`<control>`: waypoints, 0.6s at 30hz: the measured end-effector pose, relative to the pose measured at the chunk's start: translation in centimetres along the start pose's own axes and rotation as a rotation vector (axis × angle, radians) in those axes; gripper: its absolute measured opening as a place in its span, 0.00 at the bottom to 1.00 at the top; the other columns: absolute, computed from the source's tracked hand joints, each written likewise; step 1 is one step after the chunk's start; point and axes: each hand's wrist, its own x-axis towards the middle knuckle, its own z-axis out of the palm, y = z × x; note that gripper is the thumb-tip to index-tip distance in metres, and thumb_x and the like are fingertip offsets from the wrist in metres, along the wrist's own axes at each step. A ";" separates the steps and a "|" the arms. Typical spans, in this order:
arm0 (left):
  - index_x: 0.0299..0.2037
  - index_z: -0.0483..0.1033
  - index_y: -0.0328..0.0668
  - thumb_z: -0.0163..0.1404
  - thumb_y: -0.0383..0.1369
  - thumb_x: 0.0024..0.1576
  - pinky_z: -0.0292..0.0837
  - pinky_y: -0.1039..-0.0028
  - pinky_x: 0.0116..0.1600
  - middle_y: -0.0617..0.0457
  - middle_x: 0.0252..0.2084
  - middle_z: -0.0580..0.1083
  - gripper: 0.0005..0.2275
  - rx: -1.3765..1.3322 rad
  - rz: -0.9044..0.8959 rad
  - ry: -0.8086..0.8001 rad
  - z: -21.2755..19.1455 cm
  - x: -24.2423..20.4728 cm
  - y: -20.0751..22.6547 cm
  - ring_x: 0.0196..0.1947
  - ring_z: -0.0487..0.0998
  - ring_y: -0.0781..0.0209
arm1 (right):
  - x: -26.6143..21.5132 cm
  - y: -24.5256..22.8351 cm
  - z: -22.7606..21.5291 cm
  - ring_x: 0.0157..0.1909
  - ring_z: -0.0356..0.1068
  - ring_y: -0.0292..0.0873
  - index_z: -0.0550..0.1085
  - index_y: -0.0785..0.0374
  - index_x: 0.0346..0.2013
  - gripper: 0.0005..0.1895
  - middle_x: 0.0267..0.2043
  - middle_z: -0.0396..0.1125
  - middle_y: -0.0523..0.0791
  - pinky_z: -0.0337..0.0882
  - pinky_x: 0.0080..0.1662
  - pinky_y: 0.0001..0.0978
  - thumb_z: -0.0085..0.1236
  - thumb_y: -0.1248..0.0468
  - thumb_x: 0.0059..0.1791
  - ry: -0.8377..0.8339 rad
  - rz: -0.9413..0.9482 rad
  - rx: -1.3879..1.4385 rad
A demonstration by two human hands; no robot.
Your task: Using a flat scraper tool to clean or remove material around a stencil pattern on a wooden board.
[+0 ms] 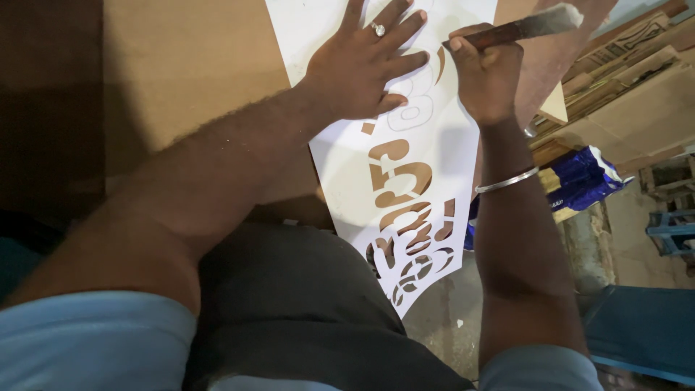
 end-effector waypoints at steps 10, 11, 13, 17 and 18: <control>0.69 0.72 0.57 0.55 0.57 0.58 0.27 0.32 0.74 0.45 0.78 0.58 0.30 0.051 -0.031 -0.022 0.3 0.1 0.1 0.80 0.45 0.46 | 0.1 -0.3 -0.1 0.41 0.71 0.38 0.77 0.73 0.46 0.10 0.39 0.75 0.49 0.72 0.46 0.29 0.60 0.64 0.62 -0.020 -0.023 0.013; 0.68 0.72 0.56 0.56 0.57 0.58 0.31 0.32 0.73 0.45 0.78 0.58 0.30 0.050 -0.020 -0.015 0.2 0.1 0.0 0.80 0.46 0.46 | 0.3 -0.7 -0.2 0.40 0.73 0.40 0.78 0.72 0.45 0.10 0.38 0.75 0.49 0.72 0.45 0.30 0.61 0.65 0.62 -0.024 -0.063 -0.068; 0.67 0.72 0.55 0.56 0.57 0.59 0.34 0.32 0.73 0.45 0.78 0.59 0.29 0.045 -0.009 -0.010 0.0 0.1 0.1 0.79 0.48 0.45 | 0.5 -1.1 -0.3 0.38 0.75 0.42 0.78 0.72 0.43 0.09 0.36 0.74 0.50 0.72 0.44 0.31 0.61 0.66 0.61 -0.030 -0.100 -0.149; 0.68 0.74 0.56 0.59 0.56 0.56 0.47 0.37 0.68 0.47 0.76 0.60 0.30 0.029 -0.033 -0.015 -0.5 0.1 0.4 0.75 0.54 0.48 | 0.7 -0.9 -0.2 0.39 0.77 0.46 0.79 0.72 0.41 0.05 0.36 0.75 0.51 0.73 0.43 0.32 0.59 0.71 0.57 -0.031 -0.133 -0.188; 0.67 0.74 0.56 0.59 0.55 0.56 0.50 0.39 0.66 0.48 0.76 0.60 0.30 0.003 -0.041 -0.021 -0.6 0.2 0.4 0.74 0.56 0.48 | 0.7 -0.9 -0.1 0.40 0.78 0.47 0.79 0.72 0.40 0.05 0.38 0.76 0.52 0.74 0.45 0.33 0.59 0.71 0.57 -0.017 -0.173 -0.162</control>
